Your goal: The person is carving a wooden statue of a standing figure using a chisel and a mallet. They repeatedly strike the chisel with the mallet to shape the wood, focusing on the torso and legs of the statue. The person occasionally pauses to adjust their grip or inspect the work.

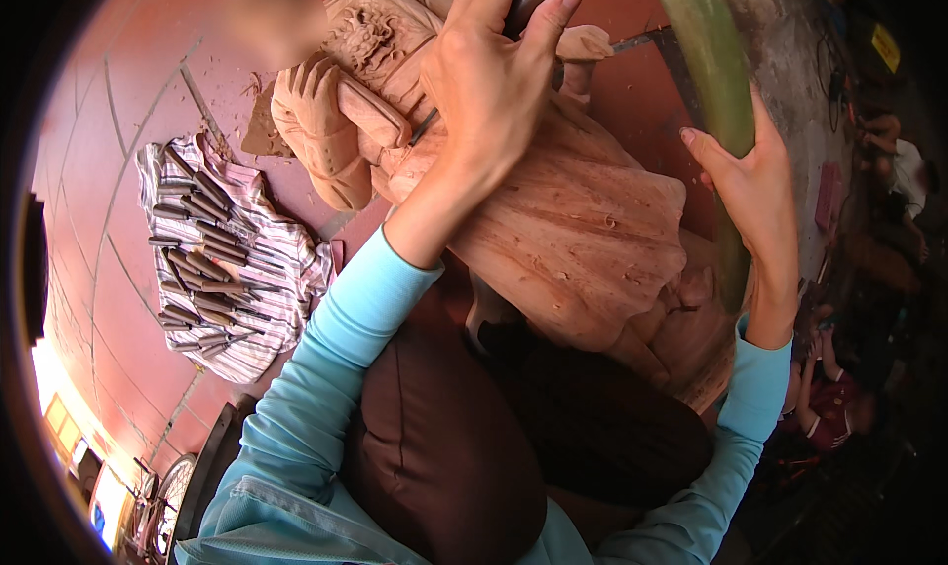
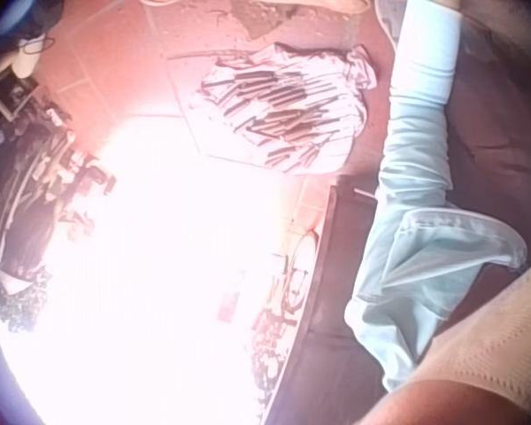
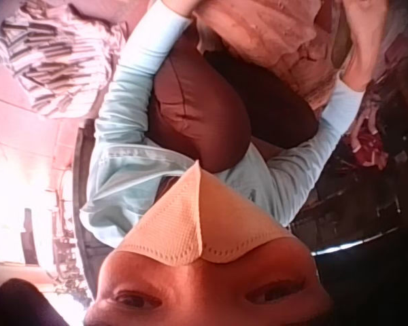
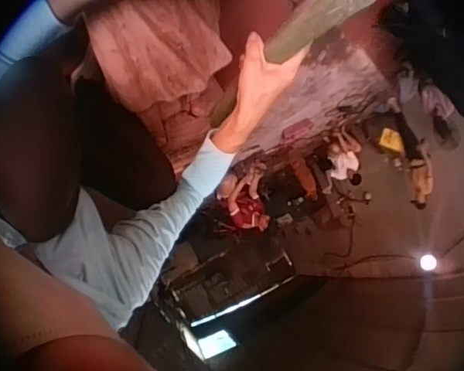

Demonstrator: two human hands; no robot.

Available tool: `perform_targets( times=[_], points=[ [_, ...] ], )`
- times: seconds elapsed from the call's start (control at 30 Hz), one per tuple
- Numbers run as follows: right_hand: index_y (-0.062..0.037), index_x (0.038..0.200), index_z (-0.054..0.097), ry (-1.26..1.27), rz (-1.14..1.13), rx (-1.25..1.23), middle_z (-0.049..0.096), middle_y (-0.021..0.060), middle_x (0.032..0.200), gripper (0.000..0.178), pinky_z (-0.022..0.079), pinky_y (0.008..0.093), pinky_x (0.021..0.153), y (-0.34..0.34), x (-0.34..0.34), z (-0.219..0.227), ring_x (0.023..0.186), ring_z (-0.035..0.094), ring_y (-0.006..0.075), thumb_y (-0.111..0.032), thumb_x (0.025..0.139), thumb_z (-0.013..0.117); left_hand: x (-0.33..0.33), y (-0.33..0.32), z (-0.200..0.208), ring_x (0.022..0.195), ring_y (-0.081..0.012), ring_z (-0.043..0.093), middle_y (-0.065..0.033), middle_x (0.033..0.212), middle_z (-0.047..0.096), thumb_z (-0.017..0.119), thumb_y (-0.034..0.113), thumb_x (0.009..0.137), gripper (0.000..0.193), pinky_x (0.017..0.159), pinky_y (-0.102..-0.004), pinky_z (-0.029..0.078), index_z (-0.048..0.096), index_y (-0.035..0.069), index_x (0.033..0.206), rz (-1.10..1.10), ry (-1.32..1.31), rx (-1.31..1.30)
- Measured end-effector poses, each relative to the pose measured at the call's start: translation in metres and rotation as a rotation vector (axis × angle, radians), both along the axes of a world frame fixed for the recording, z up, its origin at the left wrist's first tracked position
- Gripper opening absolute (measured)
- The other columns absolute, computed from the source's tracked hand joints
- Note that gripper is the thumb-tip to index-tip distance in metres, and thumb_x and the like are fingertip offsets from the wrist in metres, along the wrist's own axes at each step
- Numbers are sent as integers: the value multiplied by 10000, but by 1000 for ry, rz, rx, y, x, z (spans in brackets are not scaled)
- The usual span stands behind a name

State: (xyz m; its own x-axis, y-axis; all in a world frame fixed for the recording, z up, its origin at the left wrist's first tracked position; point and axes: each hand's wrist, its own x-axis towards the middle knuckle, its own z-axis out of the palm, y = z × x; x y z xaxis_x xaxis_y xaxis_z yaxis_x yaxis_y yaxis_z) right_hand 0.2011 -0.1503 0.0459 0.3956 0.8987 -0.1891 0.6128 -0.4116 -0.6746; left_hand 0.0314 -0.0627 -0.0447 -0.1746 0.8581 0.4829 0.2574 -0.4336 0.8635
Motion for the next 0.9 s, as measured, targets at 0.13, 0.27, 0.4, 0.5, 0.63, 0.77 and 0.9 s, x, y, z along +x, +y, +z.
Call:
perform_targets(
  times=[0.13,0.27,0.4,0.5,0.63,0.77,0.9],
  points=[
    [-54,1415,456,-183,252,102,598,-11,899,629,438,218,581,-2,11,-11,726,525,48,-50,839,709,0,1,-7,699,-226,608,-90,865,616,664,181,907,274,610,-332,482,633,82,1160,1,17,63],
    [-46,1427,439,-97,173,120,621,9,966,654,458,211,575,-2,9,-9,703,540,46,-13,829,702,-2,-6,3,703,-225,610,-92,865,614,662,162,904,267,611,-336,485,633,82,1156,-78,-3,-63],
    [-41,1420,445,-109,52,-55,635,26,1028,638,468,212,590,7,7,6,711,549,49,-8,834,694,-5,-5,-2,715,-244,616,-92,867,614,661,160,899,265,619,-344,488,634,86,1152,-83,-38,-90],
    [-45,1419,447,-88,81,27,631,13,994,634,463,207,585,-1,-6,1,703,541,46,-21,838,698,-4,-8,-1,717,-262,625,-89,858,613,685,186,867,262,608,-358,486,651,84,1107,-53,-39,-82],
    [-51,1414,455,-237,261,166,623,-6,965,626,460,205,585,-2,9,-13,724,537,38,-44,841,707,6,-19,2,723,-269,637,-71,839,611,740,234,792,280,586,-381,482,683,82,1020,-1,-5,22],
    [-49,1400,470,-74,51,13,621,-14,950,606,459,209,585,1,-6,2,749,540,37,-72,846,715,18,-11,-3,739,-272,639,-67,852,610,740,246,780,307,596,-383,492,677,82,1032,39,7,63],
    [-47,1381,486,-83,74,43,621,-15,937,573,456,206,584,-3,-5,5,749,540,38,-91,856,711,5,-2,0,730,-277,621,-112,870,609,654,168,904,260,622,-349,495,632,78,1146,-12,113,92]
  ],
)
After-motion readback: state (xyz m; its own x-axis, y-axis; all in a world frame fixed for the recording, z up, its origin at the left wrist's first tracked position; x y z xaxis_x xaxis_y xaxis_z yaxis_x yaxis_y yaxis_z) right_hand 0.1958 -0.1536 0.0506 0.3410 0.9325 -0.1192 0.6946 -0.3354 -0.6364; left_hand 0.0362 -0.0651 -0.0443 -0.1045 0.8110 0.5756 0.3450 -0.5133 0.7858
